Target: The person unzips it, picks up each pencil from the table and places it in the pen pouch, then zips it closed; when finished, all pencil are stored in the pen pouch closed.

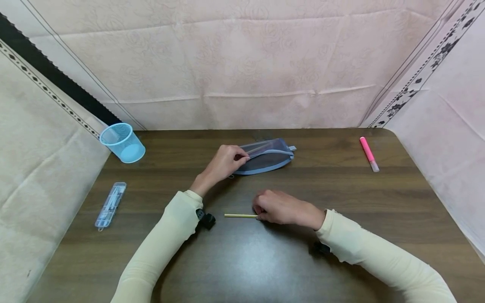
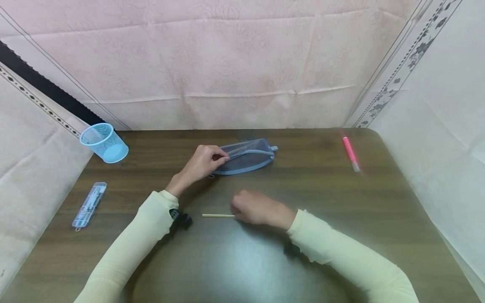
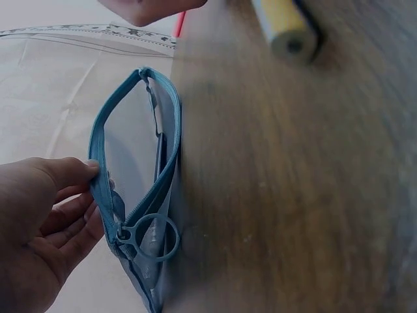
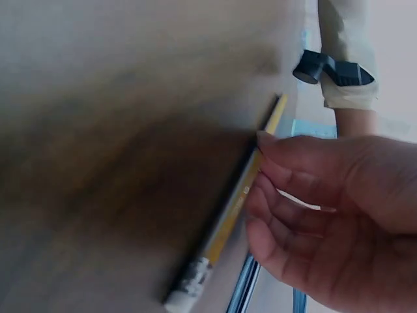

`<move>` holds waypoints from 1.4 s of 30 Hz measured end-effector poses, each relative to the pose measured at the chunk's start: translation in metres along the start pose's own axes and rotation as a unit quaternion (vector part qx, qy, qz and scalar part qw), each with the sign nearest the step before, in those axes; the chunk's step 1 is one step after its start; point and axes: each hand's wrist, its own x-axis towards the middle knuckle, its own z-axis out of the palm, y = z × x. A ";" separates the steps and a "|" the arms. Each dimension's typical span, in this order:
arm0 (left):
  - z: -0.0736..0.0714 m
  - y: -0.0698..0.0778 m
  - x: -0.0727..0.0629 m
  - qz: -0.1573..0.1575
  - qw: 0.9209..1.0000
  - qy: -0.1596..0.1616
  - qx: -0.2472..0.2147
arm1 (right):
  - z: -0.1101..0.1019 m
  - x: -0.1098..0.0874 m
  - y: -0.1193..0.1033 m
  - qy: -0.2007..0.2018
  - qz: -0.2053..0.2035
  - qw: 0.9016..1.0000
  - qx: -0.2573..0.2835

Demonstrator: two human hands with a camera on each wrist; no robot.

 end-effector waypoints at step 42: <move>0.000 0.000 0.002 -0.005 1.000 -0.004 0.015 | 0.005 0.001 0.052 0.042 0.098 0.617 0.779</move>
